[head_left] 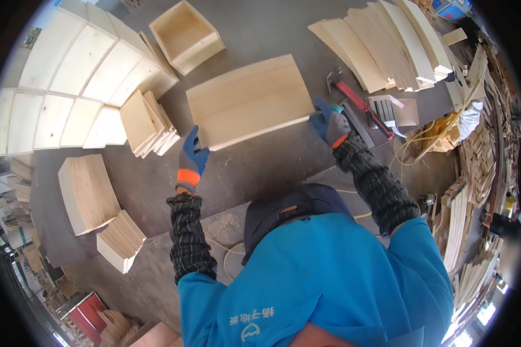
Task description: Assembling wooden boxes using a pneumatic nail gun and a hammer in a woodworking workshop.
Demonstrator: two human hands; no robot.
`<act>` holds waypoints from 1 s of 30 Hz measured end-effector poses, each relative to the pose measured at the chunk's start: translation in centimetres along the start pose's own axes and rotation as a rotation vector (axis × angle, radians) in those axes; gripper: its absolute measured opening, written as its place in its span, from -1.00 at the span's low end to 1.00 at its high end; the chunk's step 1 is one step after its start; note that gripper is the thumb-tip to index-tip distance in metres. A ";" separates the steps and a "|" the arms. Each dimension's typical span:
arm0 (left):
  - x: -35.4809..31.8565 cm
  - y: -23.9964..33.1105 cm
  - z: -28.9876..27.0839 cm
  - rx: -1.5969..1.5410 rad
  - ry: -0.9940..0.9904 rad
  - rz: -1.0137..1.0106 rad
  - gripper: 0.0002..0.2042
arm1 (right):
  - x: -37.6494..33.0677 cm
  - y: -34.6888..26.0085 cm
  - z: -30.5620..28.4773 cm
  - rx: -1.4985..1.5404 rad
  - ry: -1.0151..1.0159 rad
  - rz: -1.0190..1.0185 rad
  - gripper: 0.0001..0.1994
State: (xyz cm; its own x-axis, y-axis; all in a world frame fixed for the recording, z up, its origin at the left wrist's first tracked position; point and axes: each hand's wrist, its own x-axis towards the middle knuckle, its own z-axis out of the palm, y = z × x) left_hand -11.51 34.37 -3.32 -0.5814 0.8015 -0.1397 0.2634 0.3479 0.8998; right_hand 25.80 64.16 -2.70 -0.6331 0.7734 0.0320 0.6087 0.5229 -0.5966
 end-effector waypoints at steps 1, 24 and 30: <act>-0.6 1.1 1.0 0.165 0.022 -0.037 -0.27 | -0.4 0.3 0.0 -0.007 -0.010 0.018 -0.34; -1.6 1.5 1.6 0.584 0.096 0.120 -0.48 | 0.7 1.8 1.8 -0.306 0.070 -0.330 -0.51; -1.7 1.9 2.0 0.665 0.099 0.119 -0.49 | 1.0 1.4 1.2 -0.272 0.012 -0.318 -0.52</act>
State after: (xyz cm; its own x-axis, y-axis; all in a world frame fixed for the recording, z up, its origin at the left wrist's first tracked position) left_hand -8.48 34.68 -2.22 -0.5785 0.8156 0.0117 0.7286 0.5103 0.4569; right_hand 25.37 65.23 -4.46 -0.8051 0.5617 0.1904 0.4892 0.8105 -0.3223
